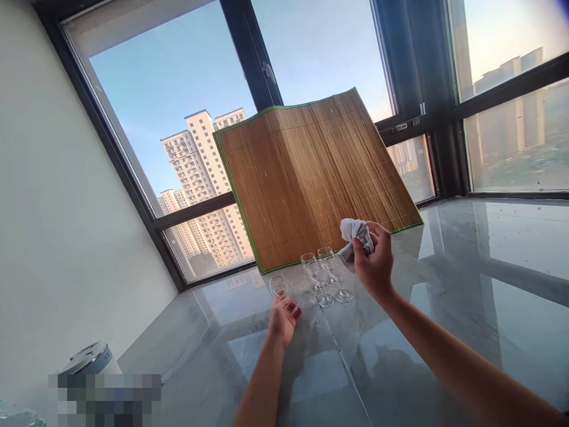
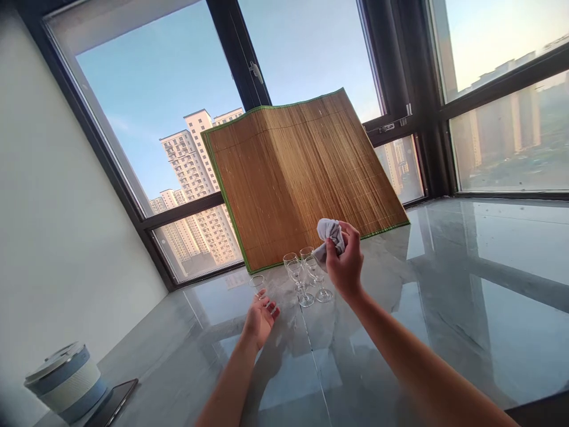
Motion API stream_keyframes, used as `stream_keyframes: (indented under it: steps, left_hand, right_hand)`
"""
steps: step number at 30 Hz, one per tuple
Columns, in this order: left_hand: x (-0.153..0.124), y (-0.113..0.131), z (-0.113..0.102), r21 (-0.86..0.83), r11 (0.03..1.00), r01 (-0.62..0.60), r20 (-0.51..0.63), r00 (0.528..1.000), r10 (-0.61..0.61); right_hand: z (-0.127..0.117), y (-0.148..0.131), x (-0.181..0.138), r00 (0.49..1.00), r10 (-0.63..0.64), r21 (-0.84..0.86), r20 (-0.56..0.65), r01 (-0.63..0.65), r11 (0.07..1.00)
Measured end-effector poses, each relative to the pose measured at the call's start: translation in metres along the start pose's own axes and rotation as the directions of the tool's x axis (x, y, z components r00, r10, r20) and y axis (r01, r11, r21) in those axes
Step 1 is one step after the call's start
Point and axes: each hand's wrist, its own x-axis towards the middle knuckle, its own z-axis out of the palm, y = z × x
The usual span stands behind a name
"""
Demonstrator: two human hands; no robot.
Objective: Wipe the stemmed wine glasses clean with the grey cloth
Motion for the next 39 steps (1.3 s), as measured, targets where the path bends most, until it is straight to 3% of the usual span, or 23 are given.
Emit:
stream_keyframes:
  steps: [4,11,20,25,29,32,35,39]
  left_hand:
    - [0.002,-0.002,0.001,-0.039,0.998,0.039,0.038,0.999,-0.037]
    - [-0.007,-0.005,0.012,-0.069,0.987,0.144,0.158,0.979,-0.132]
    - [-0.017,0.009,0.013,-0.042,0.987,0.158,0.061,0.986,-0.155]
    - [-0.008,0.0,0.009,0.158,0.982,0.105,-0.003,0.994,-0.106]
    - [0.004,-0.008,0.001,0.313,0.949,-0.026,-0.031,0.999,0.038]
    - [0.018,-0.006,-0.013,0.517,0.845,-0.134,-0.041,0.983,0.18]
    - [0.031,0.002,-0.029,0.815,0.539,-0.214,0.004,0.932,0.364]
    - [0.04,0.013,-0.041,0.904,0.367,-0.218,0.016,0.877,0.481]
  right_hand:
    - [-0.004,0.051,0.013,0.974,0.186,-0.148,-0.131,-0.205,0.968]
    - [-0.006,0.11,0.0,0.925,0.378,-0.405,-0.035,-0.359,0.841]
    - [-0.007,0.126,-0.004,0.886,0.461,-0.536,0.048,-0.367,0.76]
    - [-0.005,0.123,-0.007,0.872,0.477,-0.536,0.111,-0.351,0.768]
    - [-0.005,0.122,-0.008,0.875,0.467,-0.51,0.127,-0.346,0.787]
    - [-0.005,0.121,-0.008,0.875,0.47,-0.519,0.119,-0.348,0.78]
    - [-0.004,0.12,-0.009,0.872,0.474,-0.536,0.121,-0.345,0.771]
    - [-0.003,0.12,-0.013,0.868,0.471,-0.555,0.157,-0.317,0.769]
